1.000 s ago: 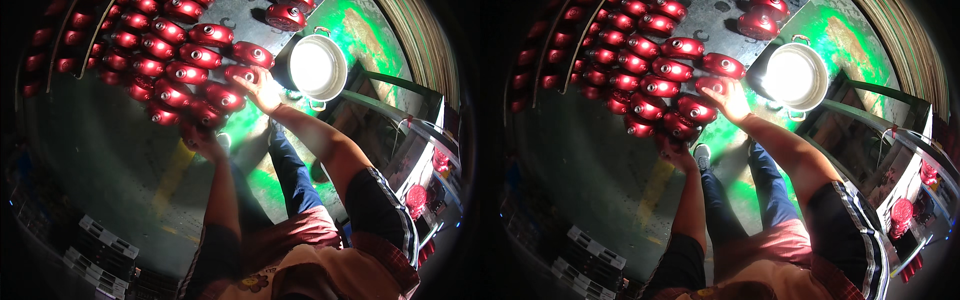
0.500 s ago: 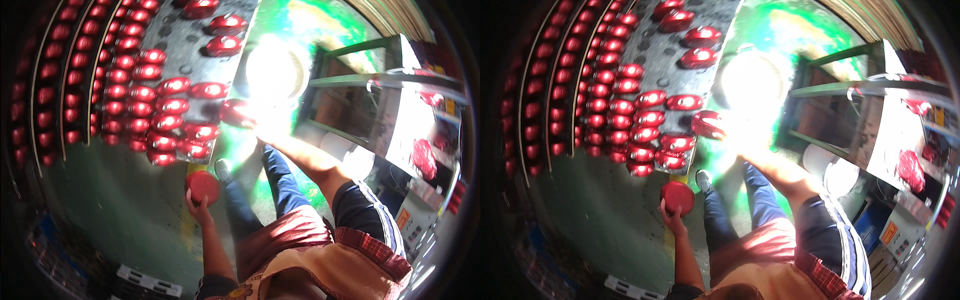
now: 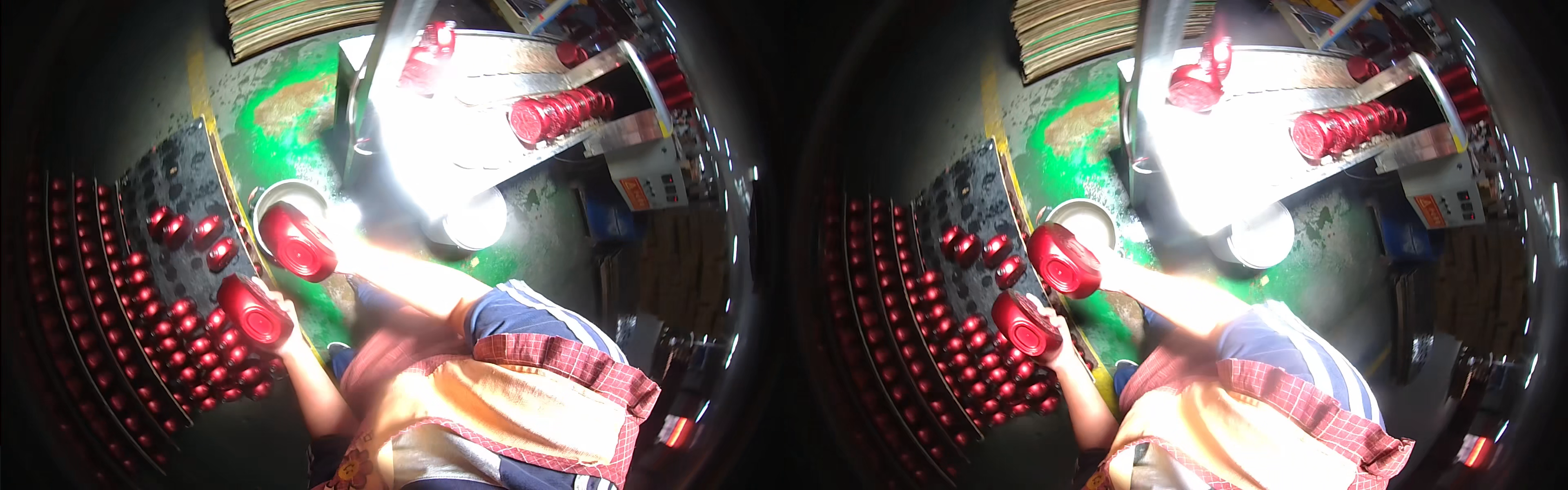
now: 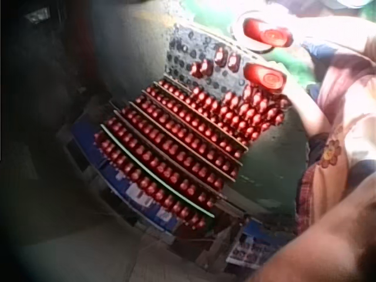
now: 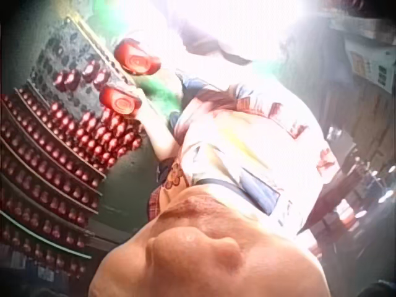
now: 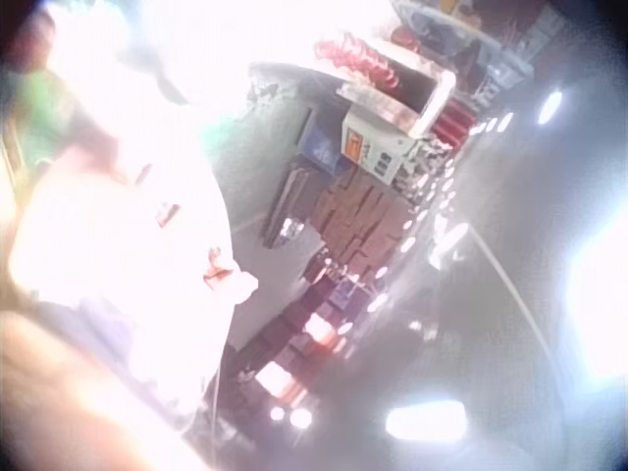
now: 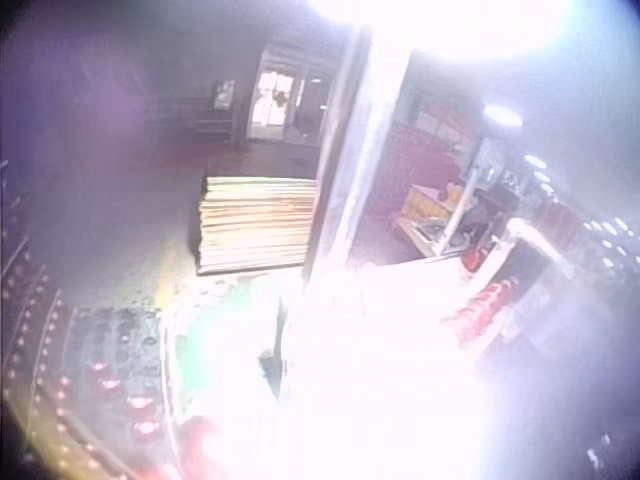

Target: The person repeatedly picks up red cylindrical containers from a tray and places them onto a metal tray with circular indentations. The person handles the containers one at a time, moving them between trays in a repetitive sequence.

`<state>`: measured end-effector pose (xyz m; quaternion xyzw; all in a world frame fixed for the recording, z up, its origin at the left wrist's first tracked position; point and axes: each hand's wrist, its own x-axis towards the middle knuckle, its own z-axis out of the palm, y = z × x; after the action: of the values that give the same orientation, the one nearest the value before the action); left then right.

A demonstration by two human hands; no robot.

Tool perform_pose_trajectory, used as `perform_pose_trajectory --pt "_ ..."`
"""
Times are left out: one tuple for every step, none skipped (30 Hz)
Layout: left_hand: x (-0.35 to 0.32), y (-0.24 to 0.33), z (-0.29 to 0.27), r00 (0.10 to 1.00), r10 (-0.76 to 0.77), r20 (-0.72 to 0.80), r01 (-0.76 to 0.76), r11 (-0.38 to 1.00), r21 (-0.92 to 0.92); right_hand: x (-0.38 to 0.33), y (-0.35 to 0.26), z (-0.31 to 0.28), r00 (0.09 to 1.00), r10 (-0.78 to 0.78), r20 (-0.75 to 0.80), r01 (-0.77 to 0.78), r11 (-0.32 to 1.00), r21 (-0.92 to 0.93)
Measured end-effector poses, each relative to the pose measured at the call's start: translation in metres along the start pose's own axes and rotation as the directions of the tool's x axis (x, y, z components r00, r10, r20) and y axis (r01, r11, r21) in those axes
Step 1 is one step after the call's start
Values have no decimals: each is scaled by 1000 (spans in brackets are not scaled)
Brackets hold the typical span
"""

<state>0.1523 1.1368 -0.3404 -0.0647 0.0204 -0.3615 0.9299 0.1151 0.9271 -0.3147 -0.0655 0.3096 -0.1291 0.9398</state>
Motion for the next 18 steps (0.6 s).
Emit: perform_pose_trajectory --pt "18 -9 5 999 -29 39 28 1000 8 5 -3 9 997 30 70 -32 999 36" --pt "38 -17 8 996 -61 61 66 994 -84 10 -8 16 989 58 136 -67 996 61" --pt "44 -20 14 996 -61 62 70 986 -151 12 -12 22 980 147 131 -158 984 78" --pt "55 -27 14 998 -55 15 57 974 -220 14 -20 28 937 213 276 -245 965 90" --pt "65 -31 14 994 -87 61 100 965 -242 15 -28 35 917 286 276 -321 943 90" --pt "74 -35 14 999 -44 -8 40 964 -263 16 -37 42 872 285 399 -365 921 138" --pt "84 -38 14 999 -31 -41 20 969 -247 15 -45 48 831 229 507 -368 910 193" --pt "89 -39 16 999 -51 8 51 957 -285 13 -52 56 826 344 448 -468 861 202" --pt "96 -39 18 997 -75 23 78 936 -344 12 -59 62 757 415 505 -569 799 196" --pt "104 -40 19 995 -103 20 103 927 -360 10 -65 68 767 418 486 -576 783 235" --pt "111 -38 23 992 -126 27 127 919 -373 7 -69 74 716 438 544 -631 739 236" --pt "118 -39 25 986 -164 23 160 913 -376 6 -73 79 648 382 659 -695 650 307" --pt "123 -38 27 982 -182 42 185 917 -353 3 -75 83 645 357 676 -684 664 302" --pt "128 -37 30 985 -169 40 172 916 -362 0 -76 86 666 355 656 -669 674 314" --pt "132 -36 32 983 -180 41 182 913 -364 -4 -77 90 677 345 651 -660 676 329" --pt "135 -35 34 980 -193 43 195 908 -370 -7 -78 93 684 338 646 -651 684 330" --pt "138 -34 35 978 -206 44 207 903 -376 -10 -78 96 691 332 642 -641 692 332" --pt "141 -33 35 975 -219 46 220 898 -381 -13 -79 99 691 296 660 -628 698 344"
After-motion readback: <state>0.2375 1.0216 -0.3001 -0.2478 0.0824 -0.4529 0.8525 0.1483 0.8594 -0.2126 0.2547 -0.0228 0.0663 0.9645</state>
